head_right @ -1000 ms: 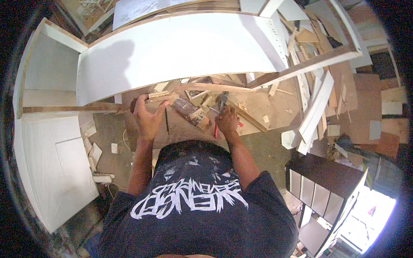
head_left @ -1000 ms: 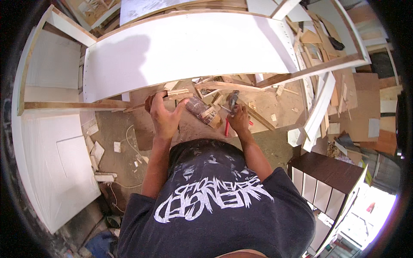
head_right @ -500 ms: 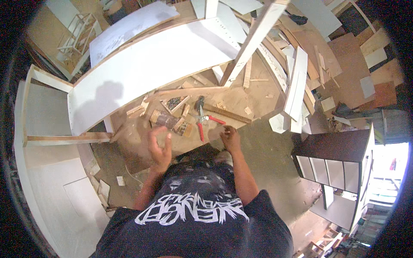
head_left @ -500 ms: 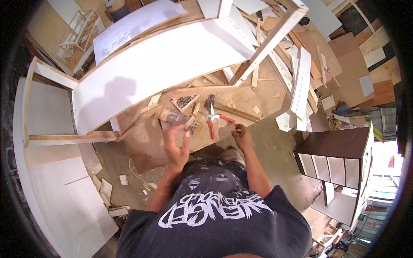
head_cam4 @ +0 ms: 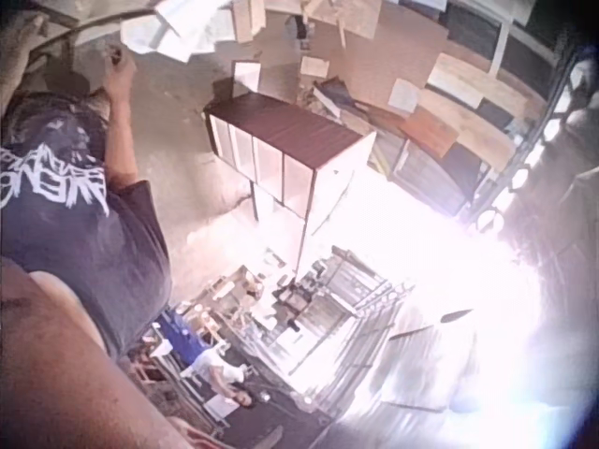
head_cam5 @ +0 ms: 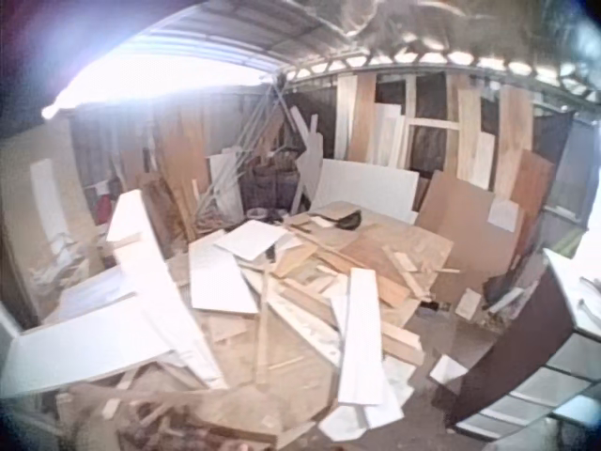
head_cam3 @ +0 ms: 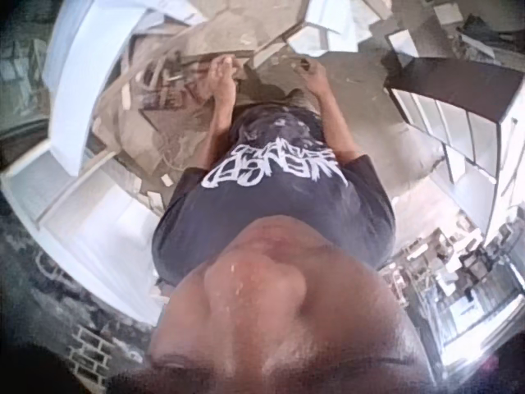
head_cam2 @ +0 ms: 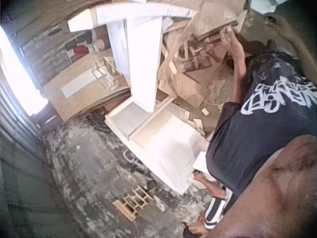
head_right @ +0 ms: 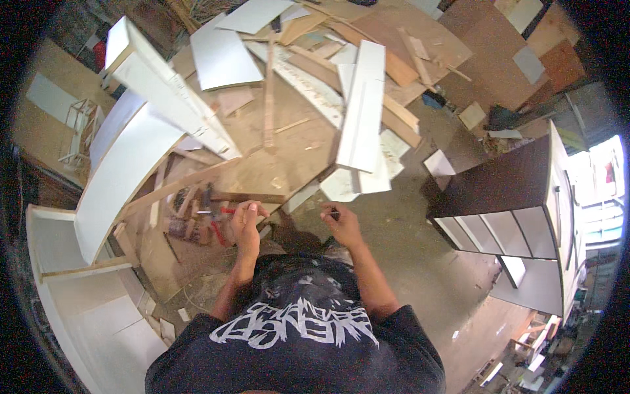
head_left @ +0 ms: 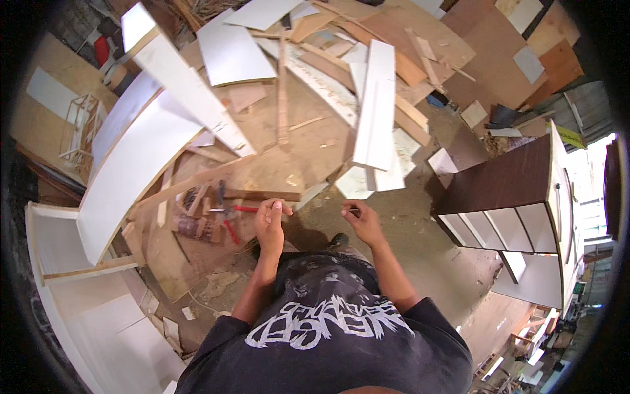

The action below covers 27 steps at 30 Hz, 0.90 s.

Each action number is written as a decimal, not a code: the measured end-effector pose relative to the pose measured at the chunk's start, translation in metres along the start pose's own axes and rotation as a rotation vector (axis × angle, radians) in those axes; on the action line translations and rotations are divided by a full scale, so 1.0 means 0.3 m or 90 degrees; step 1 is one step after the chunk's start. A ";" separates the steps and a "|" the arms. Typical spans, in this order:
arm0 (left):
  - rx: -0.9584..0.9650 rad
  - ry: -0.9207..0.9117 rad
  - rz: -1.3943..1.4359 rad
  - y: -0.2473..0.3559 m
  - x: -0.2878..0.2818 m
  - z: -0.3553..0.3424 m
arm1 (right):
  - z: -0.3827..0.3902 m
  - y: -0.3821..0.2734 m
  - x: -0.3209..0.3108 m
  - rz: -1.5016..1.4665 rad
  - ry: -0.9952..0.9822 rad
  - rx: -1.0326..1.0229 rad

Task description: The person trims thin strips of wood veneer using a pair of shears while holding the veneer against a wooden block.

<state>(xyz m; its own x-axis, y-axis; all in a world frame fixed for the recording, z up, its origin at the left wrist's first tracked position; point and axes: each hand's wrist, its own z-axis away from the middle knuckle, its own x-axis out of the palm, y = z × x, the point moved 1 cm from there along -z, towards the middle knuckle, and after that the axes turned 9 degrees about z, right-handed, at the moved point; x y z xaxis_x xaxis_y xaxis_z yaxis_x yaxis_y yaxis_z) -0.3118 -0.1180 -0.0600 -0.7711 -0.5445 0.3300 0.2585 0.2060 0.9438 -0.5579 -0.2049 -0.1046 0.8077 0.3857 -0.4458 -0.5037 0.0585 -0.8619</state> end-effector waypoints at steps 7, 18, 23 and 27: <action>-0.077 -0.052 0.024 -0.076 0.274 -0.071 | -0.201 0.104 -0.216 -0.044 0.034 -0.023; -0.126 -0.015 0.044 -0.363 0.606 -0.379 | -0.513 0.144 -0.481 0.007 0.139 0.011; -0.139 -0.058 0.060 -0.454 0.782 -0.414 | -0.623 0.260 -0.612 0.131 0.151 0.083; -0.127 -0.056 0.003 -0.519 0.836 -0.379 | -0.715 0.306 -0.662 0.079 0.007 0.057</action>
<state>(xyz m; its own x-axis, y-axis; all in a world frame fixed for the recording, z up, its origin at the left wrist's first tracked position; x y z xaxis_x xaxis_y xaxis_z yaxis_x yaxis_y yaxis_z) -0.4792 -0.3792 -0.1221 -0.8153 -0.4691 0.3395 0.3656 0.0378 0.9300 -0.6990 -0.4737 -0.1469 0.7408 0.3844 -0.5509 -0.6248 0.0930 -0.7752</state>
